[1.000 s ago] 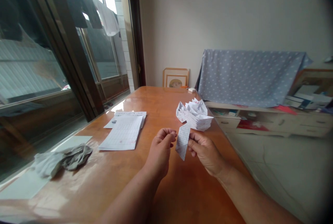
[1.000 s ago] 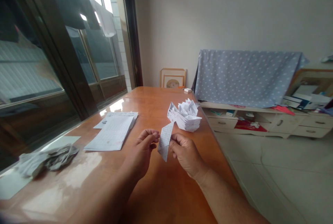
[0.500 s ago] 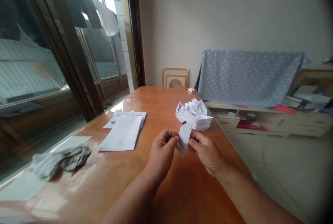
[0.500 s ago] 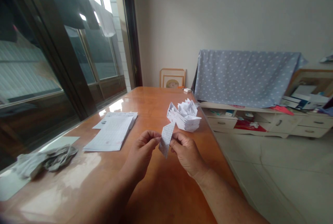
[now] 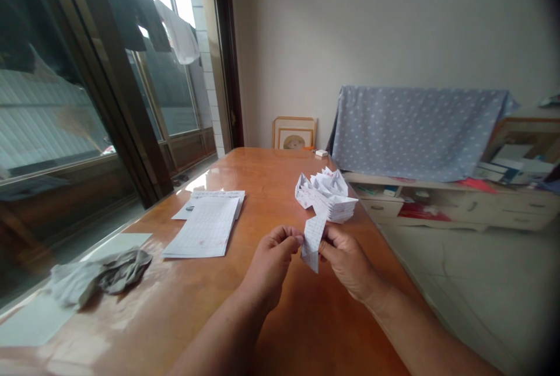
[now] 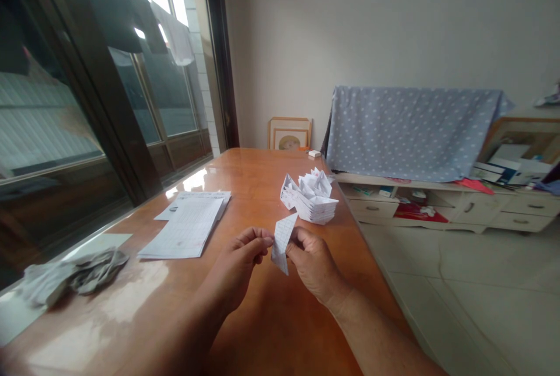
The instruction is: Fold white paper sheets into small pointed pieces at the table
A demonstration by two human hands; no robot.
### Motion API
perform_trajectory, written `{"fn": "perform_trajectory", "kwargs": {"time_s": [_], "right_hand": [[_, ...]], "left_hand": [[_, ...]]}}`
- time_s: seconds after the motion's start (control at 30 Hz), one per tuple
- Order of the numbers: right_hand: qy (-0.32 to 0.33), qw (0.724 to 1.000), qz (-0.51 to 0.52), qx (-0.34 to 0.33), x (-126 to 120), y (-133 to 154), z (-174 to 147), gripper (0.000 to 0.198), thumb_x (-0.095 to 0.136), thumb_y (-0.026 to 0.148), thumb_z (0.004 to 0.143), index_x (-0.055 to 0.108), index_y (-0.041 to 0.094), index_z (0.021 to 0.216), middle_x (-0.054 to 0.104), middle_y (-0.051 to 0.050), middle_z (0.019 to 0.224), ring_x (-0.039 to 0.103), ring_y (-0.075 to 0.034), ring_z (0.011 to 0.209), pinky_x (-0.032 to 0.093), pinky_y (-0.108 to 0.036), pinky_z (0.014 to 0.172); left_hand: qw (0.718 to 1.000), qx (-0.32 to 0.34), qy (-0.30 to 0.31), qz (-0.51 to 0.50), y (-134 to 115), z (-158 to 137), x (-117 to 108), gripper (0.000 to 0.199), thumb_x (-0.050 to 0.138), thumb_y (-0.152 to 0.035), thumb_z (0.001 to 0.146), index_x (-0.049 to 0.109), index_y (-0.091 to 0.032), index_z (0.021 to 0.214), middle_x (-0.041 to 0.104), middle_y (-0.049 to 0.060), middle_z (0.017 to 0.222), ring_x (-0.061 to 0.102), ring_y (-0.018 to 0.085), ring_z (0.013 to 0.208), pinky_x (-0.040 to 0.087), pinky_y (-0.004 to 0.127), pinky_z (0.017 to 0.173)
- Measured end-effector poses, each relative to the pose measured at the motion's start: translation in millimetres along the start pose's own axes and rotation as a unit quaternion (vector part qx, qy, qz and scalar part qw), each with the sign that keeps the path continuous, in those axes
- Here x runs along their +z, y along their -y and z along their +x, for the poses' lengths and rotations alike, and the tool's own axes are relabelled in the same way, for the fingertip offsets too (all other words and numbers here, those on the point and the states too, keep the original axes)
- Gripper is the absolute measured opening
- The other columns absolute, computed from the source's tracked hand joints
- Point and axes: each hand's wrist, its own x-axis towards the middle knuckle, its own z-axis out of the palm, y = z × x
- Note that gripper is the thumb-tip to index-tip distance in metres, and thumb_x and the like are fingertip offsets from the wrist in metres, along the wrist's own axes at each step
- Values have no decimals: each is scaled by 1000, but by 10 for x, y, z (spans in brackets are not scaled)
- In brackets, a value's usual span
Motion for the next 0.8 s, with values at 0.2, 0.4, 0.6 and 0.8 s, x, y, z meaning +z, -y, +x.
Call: {"fn": "perform_trajectory", "kwargs": {"time_s": [0.2,0.4,0.6,0.8], "right_hand": [[12,1000,-3,1,-11,-75,22,17,65,28,86,71,19,99,67,-2,88,57,-18,78,45,-29,70],[6,999,-26,-23,-2,-68,25,17,65,27,85,72,20,99,67,-1,87,57,-18,78,45,-29,71],[-7,998,-48,-33,-22,-86,36,10,65,28,85,69,20,88,67,-1,88,56,-18,78,44,-29,71],[-3,999,36,6,-15,-35,17,15,55,29,89,67,21,93,65,-1,85,54,-17,75,43,-28,68]], "left_hand": [[999,-22,24,26,8,13,-27,11,67,-29,80,66,-18,78,56,-1,70,41,13,65,30,28,65],[998,-16,35,39,-23,-3,-19,14,66,-28,81,64,-18,72,54,-1,69,40,13,66,31,29,67],[998,-10,34,47,-37,-14,-10,11,68,-29,79,70,-19,77,60,2,75,43,15,69,33,29,69],[999,-8,24,45,-26,-7,-2,12,66,-22,76,75,-20,83,66,3,82,48,16,72,33,29,70]]}}
